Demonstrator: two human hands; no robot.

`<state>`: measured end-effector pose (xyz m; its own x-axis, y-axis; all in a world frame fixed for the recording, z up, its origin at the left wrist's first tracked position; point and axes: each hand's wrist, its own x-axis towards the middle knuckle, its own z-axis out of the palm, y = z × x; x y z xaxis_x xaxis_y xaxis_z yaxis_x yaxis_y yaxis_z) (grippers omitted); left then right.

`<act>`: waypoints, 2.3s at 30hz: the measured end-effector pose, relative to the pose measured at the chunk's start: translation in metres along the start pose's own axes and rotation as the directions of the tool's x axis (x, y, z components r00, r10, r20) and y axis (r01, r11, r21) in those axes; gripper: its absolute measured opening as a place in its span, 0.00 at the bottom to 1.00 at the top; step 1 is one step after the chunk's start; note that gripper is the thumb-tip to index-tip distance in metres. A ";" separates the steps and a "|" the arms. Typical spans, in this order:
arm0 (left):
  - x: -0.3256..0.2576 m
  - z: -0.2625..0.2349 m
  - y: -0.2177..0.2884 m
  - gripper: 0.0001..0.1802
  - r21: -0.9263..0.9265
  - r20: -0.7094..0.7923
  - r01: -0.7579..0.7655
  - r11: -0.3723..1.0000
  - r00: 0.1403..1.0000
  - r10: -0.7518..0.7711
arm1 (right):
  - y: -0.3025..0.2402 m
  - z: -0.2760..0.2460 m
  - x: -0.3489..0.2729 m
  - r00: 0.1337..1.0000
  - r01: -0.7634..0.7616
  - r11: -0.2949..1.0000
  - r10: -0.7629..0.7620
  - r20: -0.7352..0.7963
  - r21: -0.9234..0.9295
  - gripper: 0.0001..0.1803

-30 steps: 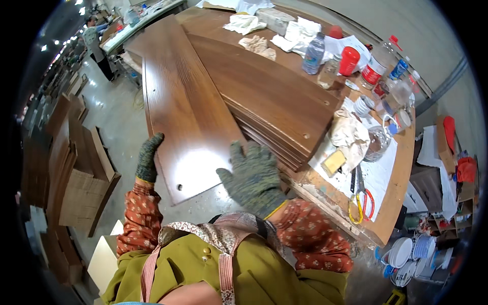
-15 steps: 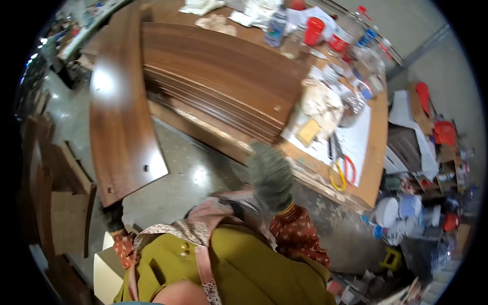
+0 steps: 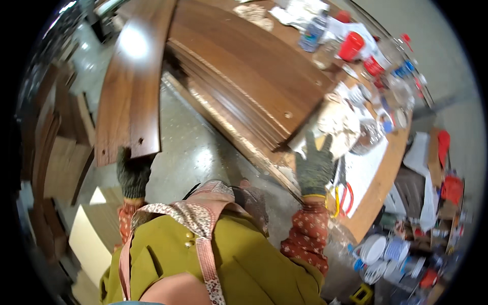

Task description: The person polishes wooden boards one at a time on a workbench, wiping their surfaces and edges using a sponge and a cloth before turning them over to wipe the opposite sides.

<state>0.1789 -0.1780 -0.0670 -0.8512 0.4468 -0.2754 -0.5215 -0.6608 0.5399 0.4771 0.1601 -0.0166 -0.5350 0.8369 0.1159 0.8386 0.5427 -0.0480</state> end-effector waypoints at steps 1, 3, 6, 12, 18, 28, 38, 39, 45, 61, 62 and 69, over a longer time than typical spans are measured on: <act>-0.002 0.029 -0.007 0.17 -0.124 -0.068 -0.026 0.992 0.998 0.017 | 0.010 0.004 0.001 1.000 -0.013 1.000 0.013 -0.005 0.006 0.32; -0.013 0.048 -0.007 0.16 -0.064 0.000 -0.051 0.997 0.999 0.051 | 0.013 -0.002 0.004 0.997 -0.079 0.982 0.081 -0.005 0.172 0.26; -0.010 0.027 -0.007 0.17 0.085 0.065 -0.203 0.975 0.978 0.198 | 0.034 0.005 0.000 0.956 0.040 0.828 0.131 -0.263 0.559 0.23; 0.001 -0.008 0.023 0.06 0.211 -0.099 -0.341 0.916 0.925 0.367 | -0.027 -0.061 -0.023 0.980 0.171 -0.022 0.103 -0.168 0.985 0.38; -0.010 -0.009 0.061 0.06 -0.116 -0.075 -0.150 0.982 0.987 0.142 | -0.195 -0.062 -0.031 0.786 0.395 -0.159 -0.451 -0.422 0.905 0.39; -0.013 -0.072 0.127 0.09 0.105 -0.095 -0.399 0.911 0.908 0.409 | -0.371 -0.041 -0.025 0.277 0.643 -0.204 -0.836 -0.473 0.738 0.34; -0.007 -0.107 0.173 0.11 0.190 -0.070 -0.538 0.821 0.827 0.558 | -0.470 -0.039 0.102 0.142 0.977 0.016 -0.789 -0.598 0.211 0.32; -0.007 -0.112 0.176 0.12 0.269 -0.113 -0.551 0.790 0.797 0.594 | -0.473 -0.030 0.085 0.137 0.933 -0.105 -0.781 -0.609 0.344 0.27; -0.002 -0.127 0.195 0.16 0.432 -0.303 -0.585 0.686 0.622 0.721 | -0.496 -0.037 0.134 -0.044 0.872 -0.284 -0.858 -0.512 0.400 0.32; 0.024 -0.112 0.299 0.22 0.514 -0.473 -0.451 0.730 0.561 0.679 | -0.559 -0.032 0.271 -0.025 0.784 -0.291 -0.898 -0.440 0.548 0.32; 0.035 -0.129 0.302 0.22 0.565 -0.462 -0.452 0.690 0.520 0.719 | -0.560 -0.025 0.281 -0.024 0.848 -0.286 -0.862 -0.506 0.447 0.32; 0.096 -0.168 0.361 0.21 0.794 -0.282 -0.376 0.477 0.467 0.838 | -0.563 -0.005 0.421 0.191 0.963 0.262 -0.828 -0.527 -0.063 0.35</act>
<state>-0.1010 -0.4742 -0.0321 -0.8511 -0.5155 0.0993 0.1186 -0.0046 0.9929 -0.2198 0.2065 0.0637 -0.7425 -0.3276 0.5843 -0.2894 0.9435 0.1612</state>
